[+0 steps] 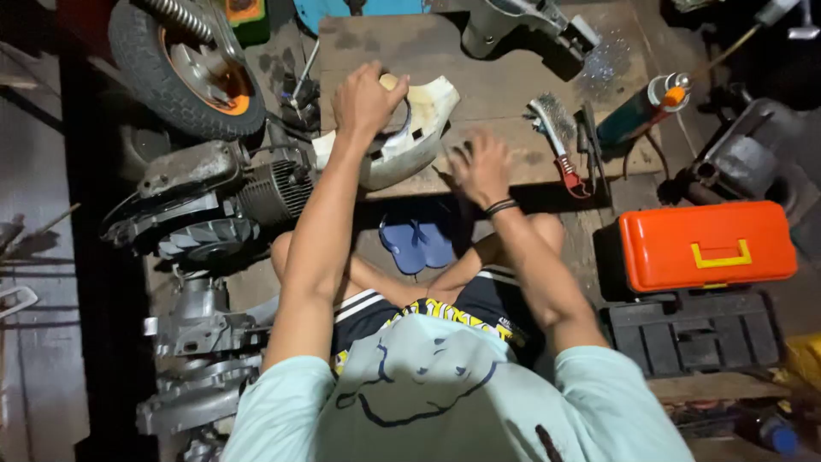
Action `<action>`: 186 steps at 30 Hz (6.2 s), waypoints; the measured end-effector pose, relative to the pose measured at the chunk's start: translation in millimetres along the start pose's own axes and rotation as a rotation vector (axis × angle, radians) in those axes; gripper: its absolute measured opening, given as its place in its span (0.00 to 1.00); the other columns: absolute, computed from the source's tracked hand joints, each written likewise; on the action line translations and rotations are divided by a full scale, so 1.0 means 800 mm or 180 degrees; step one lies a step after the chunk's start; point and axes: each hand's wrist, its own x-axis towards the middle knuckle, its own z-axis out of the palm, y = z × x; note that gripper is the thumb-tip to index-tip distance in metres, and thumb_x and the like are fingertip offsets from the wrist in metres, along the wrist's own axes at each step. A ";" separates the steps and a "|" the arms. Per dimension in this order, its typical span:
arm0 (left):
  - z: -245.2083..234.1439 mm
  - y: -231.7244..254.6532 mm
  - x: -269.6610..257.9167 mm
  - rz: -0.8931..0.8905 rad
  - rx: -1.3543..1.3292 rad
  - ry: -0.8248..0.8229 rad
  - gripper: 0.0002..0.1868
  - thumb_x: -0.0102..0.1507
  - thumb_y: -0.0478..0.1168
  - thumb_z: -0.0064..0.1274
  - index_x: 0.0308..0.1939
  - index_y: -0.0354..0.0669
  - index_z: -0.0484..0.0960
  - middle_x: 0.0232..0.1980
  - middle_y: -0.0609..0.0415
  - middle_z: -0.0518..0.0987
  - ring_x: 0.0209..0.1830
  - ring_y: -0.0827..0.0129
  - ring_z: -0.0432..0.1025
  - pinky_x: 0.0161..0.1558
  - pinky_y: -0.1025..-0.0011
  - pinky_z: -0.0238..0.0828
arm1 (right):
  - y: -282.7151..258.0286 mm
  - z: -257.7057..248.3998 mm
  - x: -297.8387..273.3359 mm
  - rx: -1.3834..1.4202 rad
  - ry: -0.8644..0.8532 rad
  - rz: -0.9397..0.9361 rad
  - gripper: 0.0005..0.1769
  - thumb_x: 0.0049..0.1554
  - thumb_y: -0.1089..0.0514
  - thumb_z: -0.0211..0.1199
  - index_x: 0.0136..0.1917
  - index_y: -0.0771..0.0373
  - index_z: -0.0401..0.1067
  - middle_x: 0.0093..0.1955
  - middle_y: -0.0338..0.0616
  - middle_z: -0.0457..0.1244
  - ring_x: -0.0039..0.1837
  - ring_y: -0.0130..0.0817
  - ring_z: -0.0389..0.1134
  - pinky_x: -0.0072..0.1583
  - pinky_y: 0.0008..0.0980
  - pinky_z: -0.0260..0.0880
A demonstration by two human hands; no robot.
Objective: Cleaning the inner edge of a hole on a motorcycle plastic part using a metal rod
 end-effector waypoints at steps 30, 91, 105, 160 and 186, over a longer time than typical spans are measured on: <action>0.015 -0.008 0.001 0.0060 0.0168 0.0264 0.30 0.65 0.68 0.47 0.42 0.44 0.83 0.35 0.53 0.79 0.29 0.50 0.75 0.21 0.53 0.66 | 0.068 0.003 -0.001 -0.0613 -0.0668 -0.1964 0.20 0.62 0.44 0.55 0.66 0.43 0.75 0.61 0.37 0.67 0.62 0.41 0.65 0.56 0.46 0.60; -0.015 0.001 -0.015 0.0066 -0.0383 0.0442 0.25 0.58 0.67 0.53 0.36 0.50 0.81 0.36 0.47 0.81 0.38 0.46 0.81 0.39 0.47 0.77 | -0.054 -0.052 0.108 0.1040 -0.0418 -0.0193 0.35 0.53 0.57 0.60 0.74 0.45 0.67 0.44 0.58 0.72 0.51 0.61 0.73 0.51 0.62 0.70; -0.012 -0.001 -0.011 0.0012 -0.0369 0.0454 0.27 0.58 0.69 0.52 0.35 0.50 0.80 0.36 0.47 0.81 0.39 0.46 0.81 0.40 0.46 0.77 | -0.027 -0.047 0.144 -0.0729 -0.0982 0.0127 0.34 0.59 0.43 0.52 0.79 0.35 0.57 0.46 0.60 0.71 0.54 0.66 0.73 0.56 0.62 0.74; -0.016 0.001 -0.005 0.0059 -0.0411 0.0469 0.26 0.59 0.66 0.53 0.36 0.46 0.82 0.34 0.44 0.81 0.39 0.44 0.80 0.39 0.48 0.76 | -0.028 -0.057 0.161 -0.0260 -0.0944 0.0315 0.29 0.58 0.45 0.55 0.73 0.41 0.67 0.51 0.61 0.71 0.57 0.62 0.73 0.58 0.61 0.72; -0.004 0.002 -0.011 0.0088 -0.0381 0.0464 0.26 0.58 0.67 0.53 0.33 0.49 0.81 0.35 0.46 0.81 0.37 0.45 0.80 0.38 0.47 0.77 | -0.012 -0.010 0.114 0.1698 -0.0474 0.0899 0.42 0.62 0.33 0.61 0.64 0.77 0.67 0.61 0.75 0.64 0.68 0.70 0.64 0.66 0.61 0.64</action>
